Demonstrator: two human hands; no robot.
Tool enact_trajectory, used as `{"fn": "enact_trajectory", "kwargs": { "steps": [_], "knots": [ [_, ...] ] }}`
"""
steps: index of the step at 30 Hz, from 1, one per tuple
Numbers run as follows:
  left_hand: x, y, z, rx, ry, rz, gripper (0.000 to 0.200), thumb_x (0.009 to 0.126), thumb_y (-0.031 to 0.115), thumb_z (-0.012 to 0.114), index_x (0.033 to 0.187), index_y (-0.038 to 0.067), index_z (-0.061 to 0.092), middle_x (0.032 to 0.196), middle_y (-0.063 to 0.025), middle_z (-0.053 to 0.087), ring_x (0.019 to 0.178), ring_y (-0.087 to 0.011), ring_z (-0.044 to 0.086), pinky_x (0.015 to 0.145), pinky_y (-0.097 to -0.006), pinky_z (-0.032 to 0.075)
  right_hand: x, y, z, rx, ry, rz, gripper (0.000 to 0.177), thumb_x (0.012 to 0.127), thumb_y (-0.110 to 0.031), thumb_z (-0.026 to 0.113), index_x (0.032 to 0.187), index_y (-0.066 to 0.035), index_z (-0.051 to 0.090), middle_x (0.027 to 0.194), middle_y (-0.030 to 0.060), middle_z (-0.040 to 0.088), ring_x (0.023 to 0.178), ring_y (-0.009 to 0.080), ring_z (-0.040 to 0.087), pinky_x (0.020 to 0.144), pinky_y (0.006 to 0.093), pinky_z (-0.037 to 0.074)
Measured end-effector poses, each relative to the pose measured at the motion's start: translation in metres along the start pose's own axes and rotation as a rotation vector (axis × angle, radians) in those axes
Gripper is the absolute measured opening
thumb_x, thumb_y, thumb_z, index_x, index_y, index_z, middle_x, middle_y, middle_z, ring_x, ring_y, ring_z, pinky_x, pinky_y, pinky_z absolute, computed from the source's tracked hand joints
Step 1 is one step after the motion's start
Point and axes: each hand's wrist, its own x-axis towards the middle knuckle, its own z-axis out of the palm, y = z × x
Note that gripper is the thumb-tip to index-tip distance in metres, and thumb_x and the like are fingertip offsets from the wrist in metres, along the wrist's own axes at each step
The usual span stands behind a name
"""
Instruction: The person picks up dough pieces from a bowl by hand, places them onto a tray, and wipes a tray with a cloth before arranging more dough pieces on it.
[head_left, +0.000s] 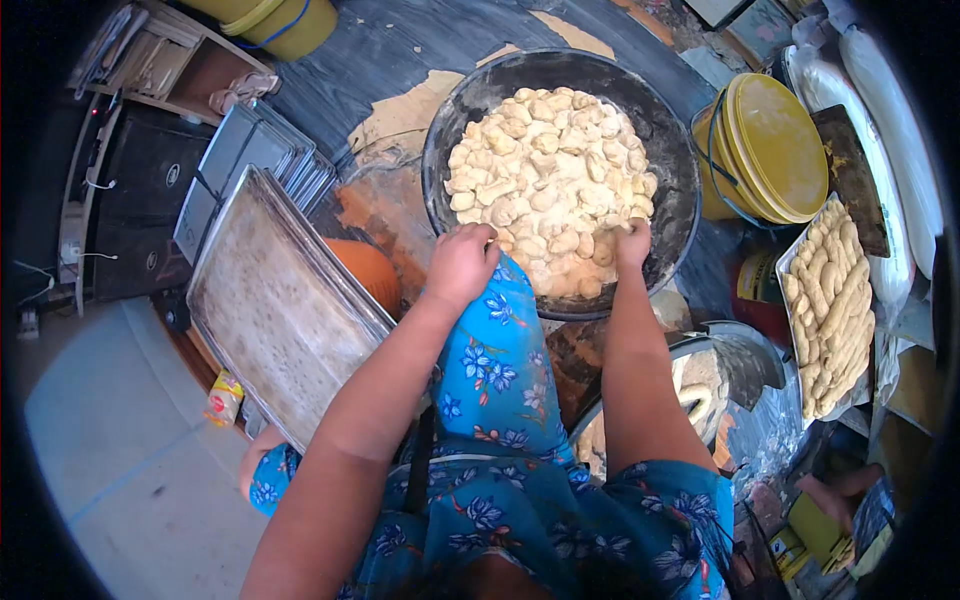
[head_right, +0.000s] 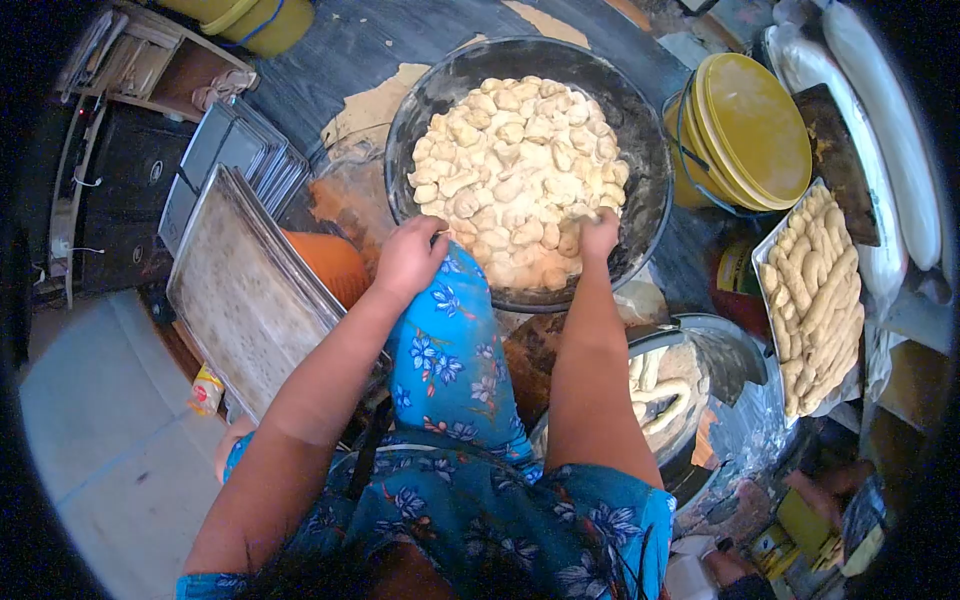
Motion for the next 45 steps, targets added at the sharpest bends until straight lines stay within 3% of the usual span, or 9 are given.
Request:
{"fn": "enact_trajectory", "kwargs": {
  "steps": [4, 10, 15, 19, 22, 28, 34, 39, 45],
  "knots": [
    [0.002, 0.000, -0.001, -0.005, -0.002, -0.010, 0.021, 0.084, 0.020, 0.060, 0.096, 0.003, 0.066, 0.099, -0.0175, 0.065, 0.095, -0.0362, 0.061, 0.086, -0.0442, 0.047, -0.012, -0.035, -0.036, 0.976, 0.291, 0.432, 0.032, 0.080, -0.016, 0.058, 0.110, -0.007, 0.055, 0.106, 0.0070, 0.058, 0.091, 0.0212, 0.058, 0.080, 0.0427, 0.049],
    [0.002, -0.001, 0.002, 0.009, -0.017, -0.002, 0.022, 0.084, 0.020, 0.060, 0.096, 0.002, 0.066, 0.098, -0.0178, 0.065, 0.095, -0.0361, 0.061, 0.086, -0.0444, 0.047, -0.040, -0.099, -0.084, 1.220, -0.335, 0.387, 0.039, 0.091, -0.028, 0.051, 0.121, -0.004, 0.054, 0.119, 0.0091, 0.058, 0.101, 0.0220, 0.059, 0.082, 0.0425, 0.049],
    [0.001, 0.000, 0.000, -0.010, -0.015, 0.001, 0.022, 0.084, 0.020, 0.060, 0.096, 0.002, 0.066, 0.098, -0.0176, 0.065, 0.095, -0.0362, 0.061, 0.086, -0.0448, 0.047, 0.001, -0.063, -0.023, 0.194, -0.272, 0.006, 0.064, 0.080, -0.019, 0.067, 0.138, -0.004, 0.046, 0.131, 0.0157, 0.054, 0.124, 0.0295, 0.050, 0.100, 0.0496, 0.039],
    [0.000, 0.000, -0.002, 0.003, -0.012, -0.016, 0.023, 0.084, 0.021, 0.060, 0.097, 0.003, 0.066, 0.098, -0.0172, 0.066, 0.096, -0.0361, 0.060, 0.086, -0.0451, 0.047, -0.018, -0.069, 0.006, -0.472, -0.225, 0.038, 0.066, 0.073, -0.018, 0.068, 0.136, -0.018, 0.049, 0.131, 0.0131, 0.051, 0.120, 0.0320, 0.050, 0.098, 0.0653, 0.032],
    [0.000, 0.002, -0.003, 0.024, -0.012, -0.037, 0.022, 0.084, 0.021, 0.060, 0.096, 0.003, 0.066, 0.098, -0.0170, 0.066, 0.096, -0.0357, 0.060, 0.086, -0.0453, 0.047, -0.014, -0.071, 0.010, -0.568, -0.263, 0.138, 0.054, 0.071, -0.020, 0.070, 0.124, -0.016, 0.058, 0.132, 0.0122, 0.050, 0.116, 0.0320, 0.052, 0.096, 0.0576, 0.039],
    [0.000, -0.003, 0.002, 0.010, -0.006, -0.020, 0.021, 0.085, 0.021, 0.061, 0.095, 0.003, 0.066, 0.097, -0.0171, 0.066, 0.096, -0.0352, 0.060, 0.086, -0.0454, 0.047, -0.027, -0.036, 0.003, -0.202, -0.084, -0.041, 0.041, 0.069, -0.022, 0.077, 0.104, -0.004, 0.063, 0.103, 0.0128, 0.062, 0.095, 0.0283, 0.060, 0.083, 0.0388, 0.048],
    [0.000, -0.005, 0.003, -0.015, 0.026, -0.003, 0.021, 0.085, 0.020, 0.061, 0.094, 0.003, 0.066, 0.095, -0.0172, 0.066, 0.095, -0.0356, 0.061, 0.085, -0.0453, 0.047, -0.038, -0.040, -0.016, 0.770, 0.210, 0.177, 0.029, 0.086, -0.022, 0.071, 0.100, -0.002, 0.055, 0.096, 0.0056, 0.059, 0.085, 0.0128, 0.055, 0.076, 0.0279, 0.047],
    [0.001, -0.004, 0.004, -0.019, 0.016, 0.007, 0.021, 0.084, 0.020, 0.061, 0.094, 0.002, 0.066, 0.095, -0.0173, 0.066, 0.095, -0.0357, 0.061, 0.085, -0.0452, 0.047, -0.038, -0.104, -0.054, 0.778, -0.591, 0.256, 0.039, 0.088, -0.024, 0.066, 0.121, -0.004, 0.058, 0.111, 0.0095, 0.057, 0.101, 0.0201, 0.054, 0.089, 0.0317, 0.043],
    [-0.001, -0.003, 0.001, -0.007, 0.020, 0.006, 0.020, 0.083, 0.020, 0.060, 0.093, 0.003, 0.065, 0.095, -0.0162, 0.065, 0.095, -0.0340, 0.060, 0.085, -0.0446, 0.046, 0.020, -0.068, 0.040, 0.460, -0.080, 0.121, 0.059, 0.081, -0.026, 0.071, 0.130, 0.000, 0.053, 0.129, 0.0225, 0.054, 0.120, 0.0314, 0.051, 0.101, 0.0350, 0.039]
  ]
}}
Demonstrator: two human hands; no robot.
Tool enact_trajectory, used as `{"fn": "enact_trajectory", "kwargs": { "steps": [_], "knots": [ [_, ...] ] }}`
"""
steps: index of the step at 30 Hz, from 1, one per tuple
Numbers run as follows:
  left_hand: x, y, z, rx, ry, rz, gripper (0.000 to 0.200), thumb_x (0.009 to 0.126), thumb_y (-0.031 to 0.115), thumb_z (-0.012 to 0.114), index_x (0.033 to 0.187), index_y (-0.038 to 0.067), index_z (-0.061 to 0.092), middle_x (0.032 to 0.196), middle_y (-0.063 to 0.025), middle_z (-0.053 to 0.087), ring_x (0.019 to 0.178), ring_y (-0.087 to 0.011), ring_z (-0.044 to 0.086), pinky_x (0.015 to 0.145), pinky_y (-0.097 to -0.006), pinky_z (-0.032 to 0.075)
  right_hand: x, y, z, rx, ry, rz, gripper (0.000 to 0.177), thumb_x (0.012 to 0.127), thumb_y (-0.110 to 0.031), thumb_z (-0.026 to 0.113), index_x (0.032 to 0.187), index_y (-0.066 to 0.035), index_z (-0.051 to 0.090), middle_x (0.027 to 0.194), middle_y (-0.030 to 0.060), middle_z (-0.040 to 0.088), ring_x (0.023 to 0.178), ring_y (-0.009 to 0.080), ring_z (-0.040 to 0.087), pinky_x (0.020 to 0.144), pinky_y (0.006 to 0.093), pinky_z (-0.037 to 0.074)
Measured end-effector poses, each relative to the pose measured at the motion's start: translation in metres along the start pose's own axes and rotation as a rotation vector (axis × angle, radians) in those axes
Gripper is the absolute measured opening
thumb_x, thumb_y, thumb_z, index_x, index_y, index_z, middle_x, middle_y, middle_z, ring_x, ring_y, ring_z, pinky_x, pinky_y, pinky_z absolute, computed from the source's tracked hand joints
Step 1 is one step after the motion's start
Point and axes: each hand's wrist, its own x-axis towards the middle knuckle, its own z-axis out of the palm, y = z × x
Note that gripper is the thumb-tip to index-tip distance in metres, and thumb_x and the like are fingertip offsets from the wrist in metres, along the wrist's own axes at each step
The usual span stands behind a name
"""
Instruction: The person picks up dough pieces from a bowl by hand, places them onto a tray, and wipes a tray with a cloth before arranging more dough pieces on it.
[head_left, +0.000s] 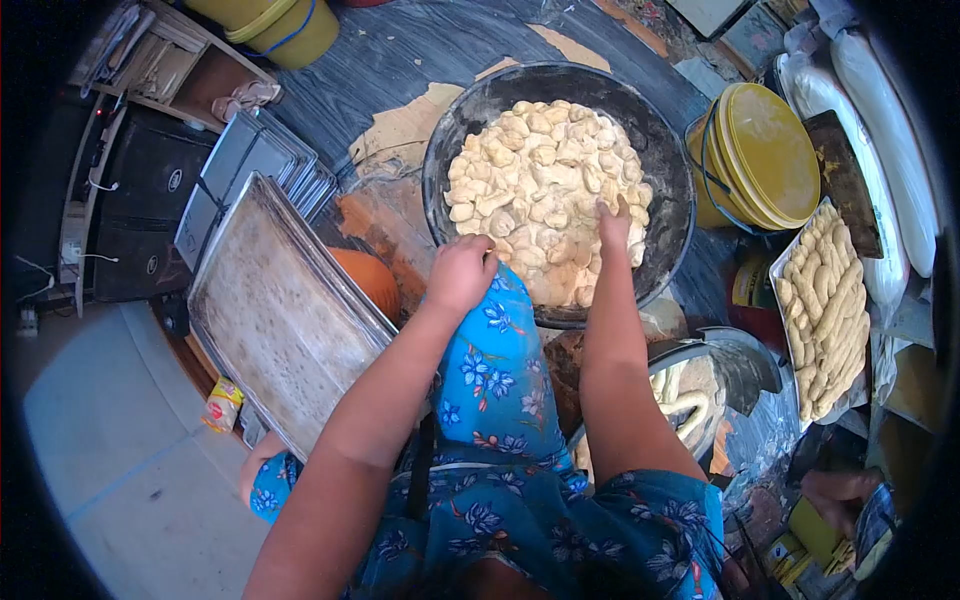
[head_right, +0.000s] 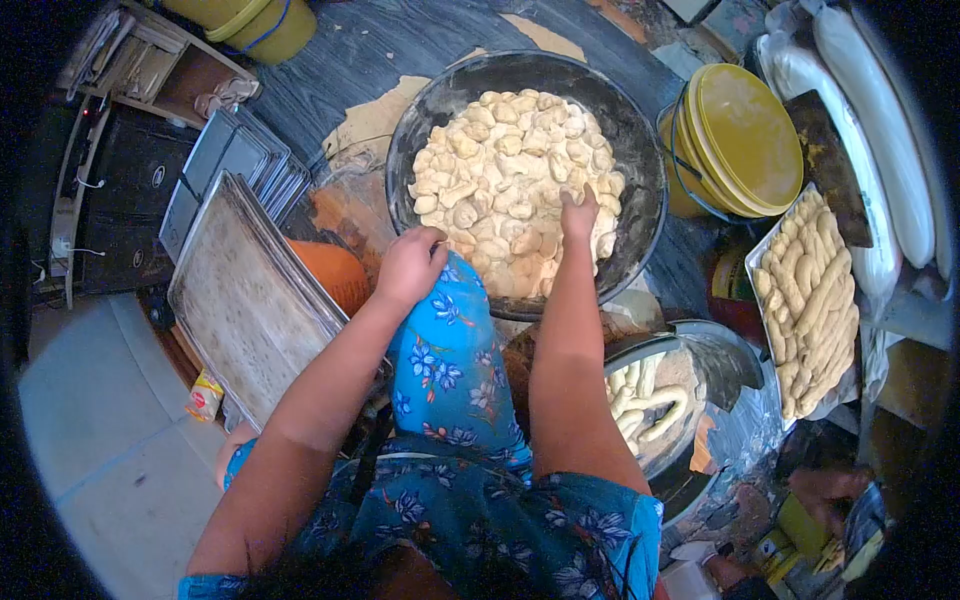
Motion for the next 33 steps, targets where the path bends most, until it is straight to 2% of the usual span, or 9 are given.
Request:
{"fn": "enact_trajectory", "kwargs": {
  "steps": [5, 12, 15, 17, 19, 21, 24, 28, 33],
  "knots": [
    [0.000, 0.005, -0.006, -0.020, -0.019, -0.021, 0.020, 0.083, 0.019, 0.060, 0.094, 0.002, 0.065, 0.097, -0.0178, 0.065, 0.096, -0.0360, 0.060, 0.086, -0.0451, 0.046, -0.048, -0.054, 0.056, -0.781, -0.022, 0.091, 0.078, 0.081, -0.049, 0.065, 0.144, -0.010, 0.040, 0.145, 0.0247, 0.036, 0.137, 0.0336, 0.031, 0.111, 0.0570, 0.020],
    [-0.002, -0.003, 0.003, 0.011, 0.005, 0.007, 0.020, 0.084, 0.019, 0.061, 0.094, 0.003, 0.065, 0.096, -0.0171, 0.064, 0.096, -0.0355, 0.059, 0.086, -0.0445, 0.046, -0.142, -0.051, 0.066, -1.063, -0.880, -0.629, 0.076, 0.080, -0.059, 0.059, 0.144, -0.021, 0.040, 0.155, 0.0097, 0.026, 0.144, 0.0272, 0.020, 0.110, 0.0672, 0.007],
    [0.001, -0.003, 0.000, -0.015, -0.009, 0.003, 0.019, 0.084, 0.019, 0.061, 0.094, 0.003, 0.065, 0.095, -0.0169, 0.064, 0.096, -0.0354, 0.059, 0.086, -0.0446, 0.046, -0.118, -0.072, 0.026, -1.050, -0.726, -0.705, 0.082, 0.079, -0.064, 0.057, 0.145, -0.020, 0.037, 0.155, 0.0045, 0.027, 0.144, 0.0252, 0.022, 0.109, 0.0705, 0.005],
    [-0.002, -0.002, -0.001, -0.024, -0.010, -0.010, 0.018, 0.084, 0.018, 0.062, 0.093, 0.003, 0.065, 0.095, -0.0169, 0.064, 0.096, -0.0354, 0.059, 0.086, -0.0446, 0.046, -0.065, -0.038, 0.032, -1.140, -0.249, -0.645, 0.089, 0.079, -0.068, 0.053, 0.150, -0.021, 0.027, 0.157, 0.0090, 0.021, 0.145, 0.0301, 0.018, 0.108, 0.0710, 0.003],
    [-0.002, 0.001, -0.002, -0.042, -0.019, -0.033, 0.018, 0.084, 0.018, 0.061, 0.094, 0.003, 0.065, 0.095, -0.0169, 0.064, 0.096, -0.0354, 0.059, 0.086, -0.0446, 0.046, -0.015, -0.044, 0.037, -0.988, -0.073, -0.201, 0.095, 0.079, -0.074, 0.049, 0.153, -0.022, 0.019, 0.157, 0.0182, 0.015, 0.145, 0.0359, 0.013, 0.108, 0.0704, 0.003],
    [0.002, -0.001, -0.003, -0.047, -0.011, -0.033, 0.019, 0.084, 0.018, 0.061, 0.094, 0.003, 0.065, 0.095, -0.0169, 0.064, 0.096, -0.0353, 0.059, 0.086, -0.0447, 0.046, 0.022, -0.058, 0.041, -0.666, 0.016, 0.179, 0.097, 0.078, -0.076, 0.048, 0.153, -0.021, 0.019, 0.156, 0.0264, 0.009, 0.145, 0.0401, 0.010, 0.108, 0.0698, 0.003],
    [0.001, -0.002, 0.000, -0.046, -0.014, -0.020, 0.019, 0.084, 0.018, 0.061, 0.095, 0.003, 0.065, 0.096, -0.0168, 0.065, 0.096, -0.0352, 0.059, 0.086, -0.0449, 0.046, 0.016, -0.096, 0.074, -0.808, -0.189, 0.201, 0.098, 0.077, -0.077, 0.048, 0.153, -0.023, 0.019, 0.155, 0.0292, 0.009, 0.145, 0.0391, 0.009, 0.107, 0.0703, 0.007],
    [0.003, -0.003, 0.001, -0.036, -0.019, -0.008, 0.020, 0.084, 0.018, 0.061, 0.096, 0.003, 0.065, 0.097, -0.0163, 0.065, 0.096, -0.0350, 0.059, 0.086, -0.0454, 0.045, -0.056, -0.114, 0.127, -1.109, -0.556, -0.493, 0.080, 0.075, -0.071, 0.055, 0.138, -0.021, 0.050, 0.155, 0.0132, 0.026, 0.143, 0.0386, 0.017, 0.107, 0.0687, 0.018],
    [0.000, -0.006, 0.001, -0.033, -0.014, -0.006, 0.020, 0.084, 0.019, 0.061, 0.096, 0.003, 0.065, 0.097, -0.0158, 0.065, 0.097, -0.0344, 0.059, 0.085, -0.0455, 0.045, -0.127, -0.019, 0.132, -1.009, -0.747, -0.954, 0.063, 0.085, -0.055, 0.053, 0.140, -0.024, 0.047, 0.151, 0.0068, 0.034, 0.142, 0.0332, 0.024, 0.110, 0.0663, 0.011]
  ]
}}
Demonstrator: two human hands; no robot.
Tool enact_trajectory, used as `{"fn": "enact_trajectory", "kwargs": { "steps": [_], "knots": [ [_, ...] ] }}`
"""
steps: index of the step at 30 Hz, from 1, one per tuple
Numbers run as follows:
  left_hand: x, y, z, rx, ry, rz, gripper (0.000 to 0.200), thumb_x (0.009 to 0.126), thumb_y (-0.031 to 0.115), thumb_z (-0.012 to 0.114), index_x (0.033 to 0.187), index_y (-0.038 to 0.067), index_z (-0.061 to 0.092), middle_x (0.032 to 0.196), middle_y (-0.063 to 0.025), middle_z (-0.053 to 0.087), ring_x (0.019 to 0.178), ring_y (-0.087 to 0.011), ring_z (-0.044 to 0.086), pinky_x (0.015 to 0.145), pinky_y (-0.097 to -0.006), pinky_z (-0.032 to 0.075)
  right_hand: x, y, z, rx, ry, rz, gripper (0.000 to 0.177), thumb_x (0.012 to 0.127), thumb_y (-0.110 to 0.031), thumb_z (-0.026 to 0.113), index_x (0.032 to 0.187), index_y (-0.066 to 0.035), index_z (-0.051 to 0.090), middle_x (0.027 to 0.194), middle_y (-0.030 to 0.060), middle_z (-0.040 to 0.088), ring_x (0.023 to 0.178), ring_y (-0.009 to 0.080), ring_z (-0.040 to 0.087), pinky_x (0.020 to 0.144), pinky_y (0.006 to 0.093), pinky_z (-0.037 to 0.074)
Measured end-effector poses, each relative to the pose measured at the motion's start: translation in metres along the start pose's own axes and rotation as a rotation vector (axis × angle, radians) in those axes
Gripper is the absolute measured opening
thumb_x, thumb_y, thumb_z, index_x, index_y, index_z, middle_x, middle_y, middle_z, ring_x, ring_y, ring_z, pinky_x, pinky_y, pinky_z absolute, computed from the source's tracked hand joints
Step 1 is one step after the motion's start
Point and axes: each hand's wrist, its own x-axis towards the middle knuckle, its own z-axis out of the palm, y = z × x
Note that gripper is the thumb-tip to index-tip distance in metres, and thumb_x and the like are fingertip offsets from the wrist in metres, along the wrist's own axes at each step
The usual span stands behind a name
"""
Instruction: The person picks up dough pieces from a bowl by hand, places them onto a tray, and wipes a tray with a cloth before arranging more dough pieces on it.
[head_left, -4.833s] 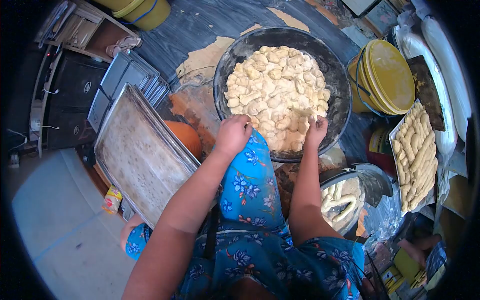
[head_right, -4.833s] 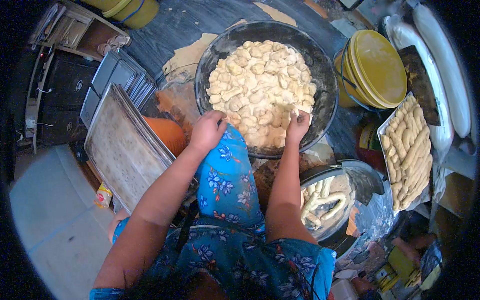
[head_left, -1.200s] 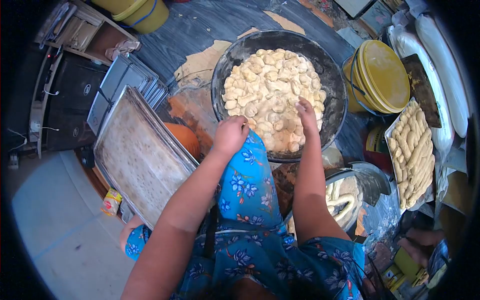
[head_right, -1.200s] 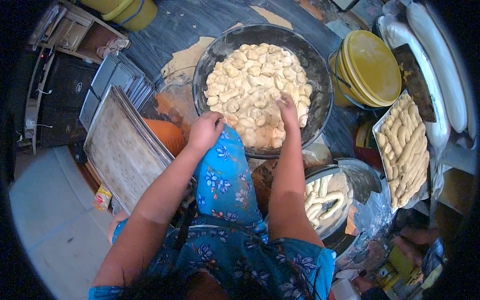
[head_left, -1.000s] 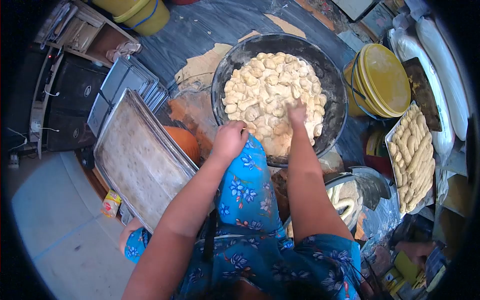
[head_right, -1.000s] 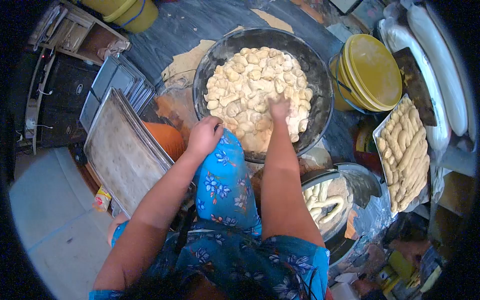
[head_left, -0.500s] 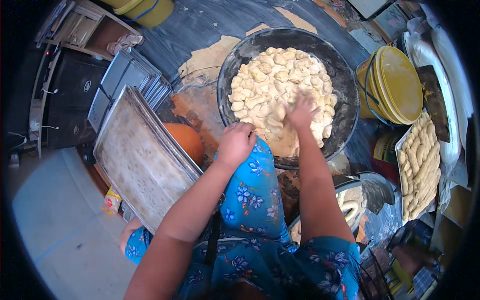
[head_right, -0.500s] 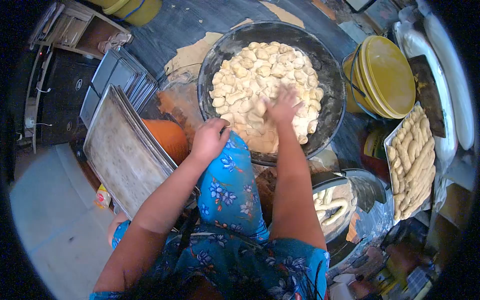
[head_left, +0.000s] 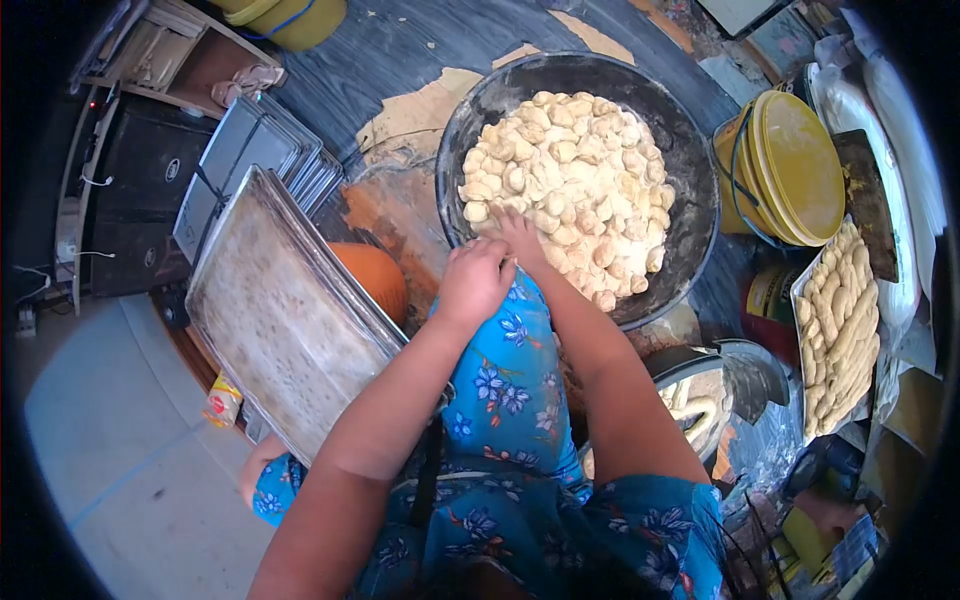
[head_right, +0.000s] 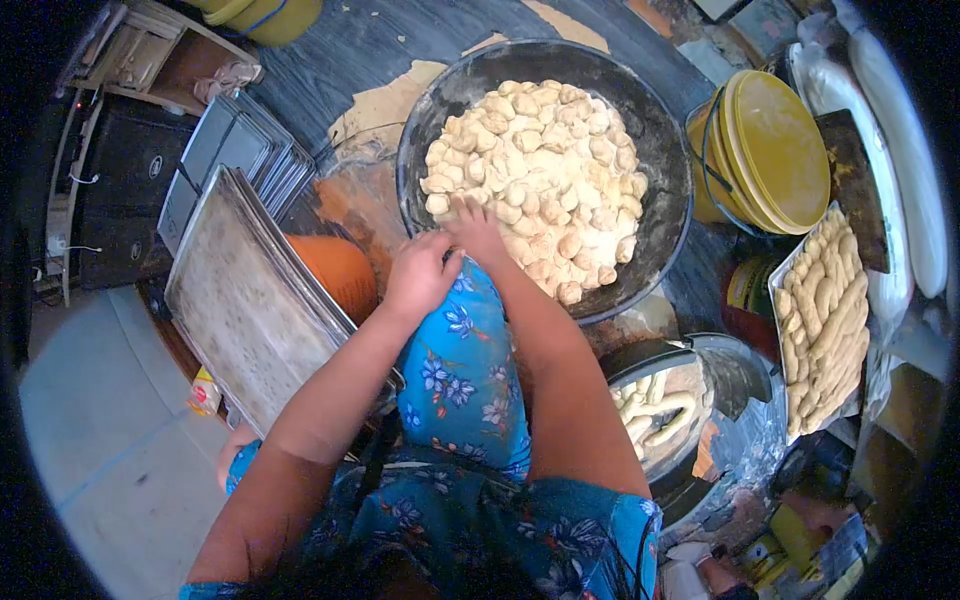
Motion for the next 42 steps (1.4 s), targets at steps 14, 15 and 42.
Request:
{"fn": "enact_trajectory", "kwargs": {
  "steps": [14, 15, 42],
  "knots": [
    [0.000, 0.002, -0.001, -0.013, -0.022, -0.021, 0.022, 0.085, 0.020, 0.060, 0.098, 0.002, 0.064, 0.098, -0.0162, 0.065, 0.098, -0.0338, 0.059, 0.088, -0.0449, 0.044, 0.057, 0.061, -0.112, 0.190, -0.147, 0.732, 0.083, 0.078, -0.075, 0.047, 0.146, -0.028, 0.038, 0.159, 0.0124, 0.013, 0.145, 0.0384, 0.012, 0.103, 0.0757, 0.005],
    [0.001, 0.001, -0.001, 0.001, -0.030, -0.020, 0.022, 0.085, 0.020, 0.060, 0.098, 0.002, 0.064, 0.098, -0.0162, 0.065, 0.098, -0.0339, 0.059, 0.088, -0.0448, 0.044, 0.066, 0.044, -0.105, 0.088, -0.221, 0.632, 0.083, 0.078, -0.075, 0.048, 0.146, -0.028, 0.038, 0.159, 0.0122, 0.013, 0.145, 0.0380, 0.011, 0.102, 0.0765, 0.006],
    [0.001, 0.000, 0.000, -0.031, -0.027, -0.024, 0.021, 0.084, 0.020, 0.060, 0.099, 0.005, 0.065, 0.099, -0.0142, 0.065, 0.099, -0.0321, 0.059, 0.088, -0.0440, 0.044, 0.029, -0.014, -0.124, 0.492, -0.206, 0.391, 0.054, 0.077, -0.036, 0.068, 0.124, -0.013, 0.057, 0.136, 0.0213, 0.042, 0.126, 0.0387, 0.044, 0.101, 0.0523, 0.039]
  ]
}}
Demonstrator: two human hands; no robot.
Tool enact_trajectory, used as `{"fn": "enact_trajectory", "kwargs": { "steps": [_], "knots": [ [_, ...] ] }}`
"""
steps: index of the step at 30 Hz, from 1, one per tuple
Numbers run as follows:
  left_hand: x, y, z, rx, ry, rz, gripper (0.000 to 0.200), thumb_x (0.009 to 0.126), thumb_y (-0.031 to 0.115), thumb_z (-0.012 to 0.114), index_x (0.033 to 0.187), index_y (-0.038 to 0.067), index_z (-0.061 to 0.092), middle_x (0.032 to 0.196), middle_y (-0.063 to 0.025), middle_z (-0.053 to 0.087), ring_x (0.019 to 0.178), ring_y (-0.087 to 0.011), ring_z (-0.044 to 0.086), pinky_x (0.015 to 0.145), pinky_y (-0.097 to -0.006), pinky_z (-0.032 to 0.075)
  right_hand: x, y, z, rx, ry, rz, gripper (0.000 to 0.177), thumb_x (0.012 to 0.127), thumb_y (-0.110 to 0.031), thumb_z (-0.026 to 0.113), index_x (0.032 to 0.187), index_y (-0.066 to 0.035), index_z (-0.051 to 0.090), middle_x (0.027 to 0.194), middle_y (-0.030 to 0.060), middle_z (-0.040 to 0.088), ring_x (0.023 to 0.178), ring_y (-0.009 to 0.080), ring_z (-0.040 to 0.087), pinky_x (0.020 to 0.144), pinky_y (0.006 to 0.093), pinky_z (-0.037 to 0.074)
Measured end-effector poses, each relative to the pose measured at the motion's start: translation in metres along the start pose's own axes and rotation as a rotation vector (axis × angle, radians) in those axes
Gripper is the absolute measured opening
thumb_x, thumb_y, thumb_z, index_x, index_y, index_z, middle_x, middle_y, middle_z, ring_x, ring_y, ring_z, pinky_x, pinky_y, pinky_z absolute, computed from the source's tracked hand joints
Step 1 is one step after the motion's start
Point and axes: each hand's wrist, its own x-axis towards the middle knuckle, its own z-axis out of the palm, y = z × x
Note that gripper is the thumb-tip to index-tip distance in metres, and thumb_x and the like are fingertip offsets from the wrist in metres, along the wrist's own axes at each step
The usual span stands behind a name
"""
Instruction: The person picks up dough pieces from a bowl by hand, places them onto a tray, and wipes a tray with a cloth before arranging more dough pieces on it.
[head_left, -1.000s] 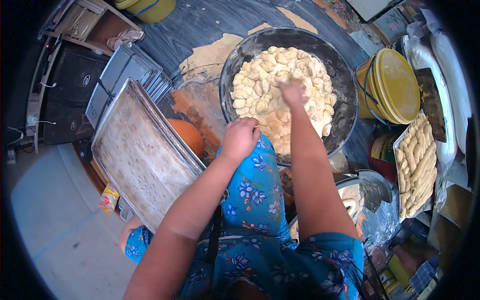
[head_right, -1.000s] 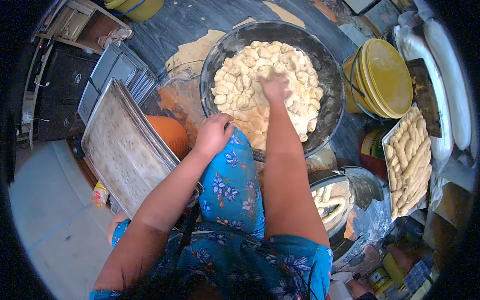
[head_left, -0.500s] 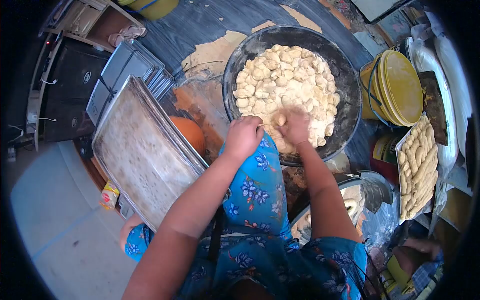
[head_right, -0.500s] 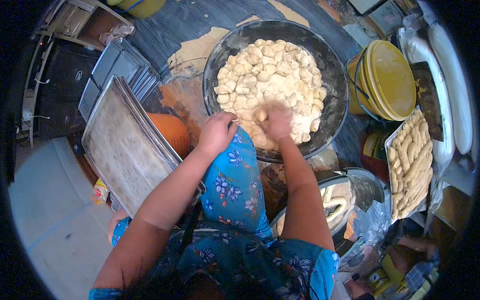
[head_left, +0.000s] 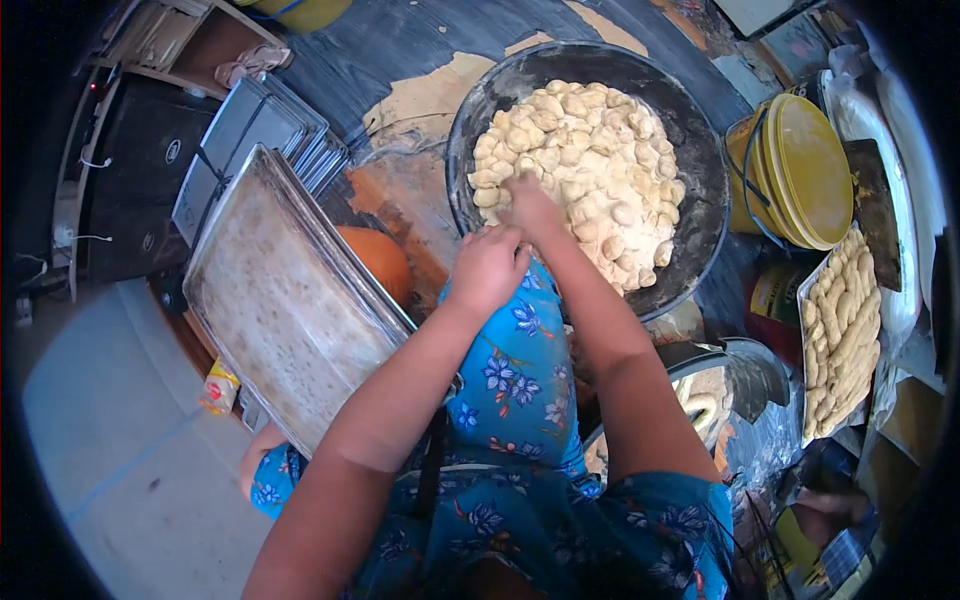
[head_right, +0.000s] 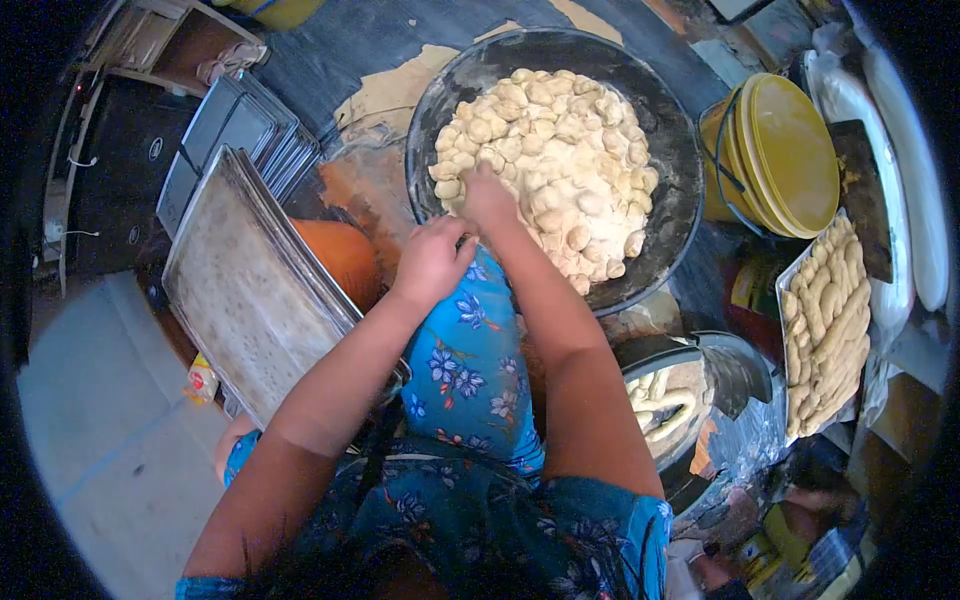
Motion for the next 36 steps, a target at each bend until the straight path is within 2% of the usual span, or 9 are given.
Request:
{"fn": "enact_trajectory", "kwargs": {
  "steps": [4, 7, 11, 16, 19, 25, 30, 33, 36],
  "knots": [
    [0.000, 0.002, -0.003, 0.007, -0.006, -0.017, 0.021, 0.084, 0.019, 0.059, 0.099, 0.005, 0.066, 0.099, -0.0143, 0.065, 0.100, -0.0320, 0.059, 0.088, -0.0440, 0.043, 0.064, 0.032, -0.028, 0.005, 0.615, 0.056, 0.059, 0.076, -0.037, 0.069, 0.128, -0.013, 0.055, 0.144, 0.0188, 0.038, 0.131, 0.0333, 0.040, 0.104, 0.0553, 0.034],
    [0.002, 0.002, -0.002, 0.006, -0.007, -0.013, 0.021, 0.084, 0.019, 0.059, 0.099, 0.005, 0.066, 0.099, -0.0142, 0.066, 0.100, -0.0321, 0.059, 0.088, -0.0437, 0.043, 0.082, 0.051, -0.029, -0.005, 0.625, 0.339, 0.068, 0.075, -0.051, 0.069, 0.132, -0.018, 0.054, 0.150, 0.0194, 0.031, 0.139, 0.0376, 0.028, 0.108, 0.0588, 0.028],
    [0.002, 0.000, 0.001, 0.001, 0.021, -0.003, 0.022, 0.084, 0.019, 0.060, 0.099, 0.005, 0.066, 0.099, -0.0142, 0.066, 0.099, -0.0323, 0.059, 0.089, -0.0434, 0.043, 0.056, 0.046, -0.008, -0.292, 0.154, 0.015, 0.071, 0.073, -0.059, 0.067, 0.134, -0.025, 0.053, 0.155, 0.0182, 0.022, 0.142, 0.0425, 0.018, 0.109, 0.0622, 0.025],
    [0.001, 0.001, 0.000, -0.007, -0.009, -0.014, 0.022, 0.084, 0.019, 0.060, 0.099, 0.005, 0.066, 0.099, -0.0140, 0.066, 0.099, -0.0321, 0.059, 0.088, -0.0439, 0.043, -0.015, 0.026, -0.017, -0.595, -0.346, -0.370, 0.055, 0.071, -0.045, 0.074, 0.120, -0.021, 0.064, 0.139, 0.0155, 0.044, 0.135, 0.0387, 0.032, 0.104, 0.0500, 0.039],
    [0.002, 0.002, -0.002, 0.012, -0.012, -0.009, 0.022, 0.085, 0.020, 0.060, 0.099, 0.005, 0.066, 0.099, -0.0139, 0.066, 0.099, -0.0319, 0.059, 0.088, -0.0441, 0.042, 0.010, 0.052, -0.031, -0.040, -0.610, -0.433, 0.055, 0.072, -0.043, 0.074, 0.120, -0.018, 0.064, 0.137, 0.0161, 0.045, 0.130, 0.0380, 0.039, 0.103, 0.0448, 0.040],
    [0.002, 0.003, -0.002, 0.011, -0.028, -0.016, 0.022, 0.085, 0.021, 0.059, 0.098, 0.005, 0.066, 0.099, -0.0146, 0.065, 0.100, -0.0324, 0.059, 0.089, -0.0441, 0.042, 0.076, 0.077, -0.035, 0.161, 0.416, -0.010, 0.075, 0.071, -0.053, 0.073, 0.135, -0.021, 0.053, 0.148, 0.0254, 0.029, 0.135, 0.0410, 0.032, 0.108, 0.0491, 0.034],
    [0.002, 0.000, 0.000, 0.039, -0.010, -0.012, 0.021, 0.085, 0.020, 0.059, 0.098, 0.004, 0.065, 0.099, -0.0151, 0.065, 0.099, -0.0327, 0.059, 0.088, -0.0445, 0.043, 0.050, -0.016, 0.019, -0.331, 0.116, 0.034, 0.081, 0.073, -0.058, 0.069, 0.144, -0.033, 0.038, 0.150, 0.0241, 0.026, 0.138, 0.0397, 0.029, 0.104, 0.0647, 0.028],
    [0.004, 0.002, 0.002, 0.012, -0.006, -0.005, 0.021, 0.085, 0.020, 0.059, 0.098, 0.004, 0.065, 0.099, -0.0148, 0.065, 0.099, -0.0327, 0.059, 0.087, -0.0448, 0.043, 0.032, 0.016, 0.026, -0.439, -0.048, -0.288, 0.076, 0.075, -0.058, 0.067, 0.142, -0.033, 0.041, 0.147, 0.0204, 0.033, 0.133, 0.0375, 0.035, 0.104, 0.0594, 0.031],
    [0.003, 0.003, -0.003, 0.015, -0.004, -0.019, 0.021, 0.084, 0.020, 0.060, 0.099, 0.005, 0.065, 0.099, -0.0145, 0.065, 0.098, -0.0325, 0.059, 0.087, -0.0450, 0.044, -0.009, 0.033, 0.006, -0.432, -0.099, -0.226, 0.073, 0.077, -0.058, 0.066, 0.141, -0.032, 0.043, 0.142, 0.0172, 0.038, 0.129, 0.0348, 0.039, 0.102, 0.0554, 0.034]
  ]
}}
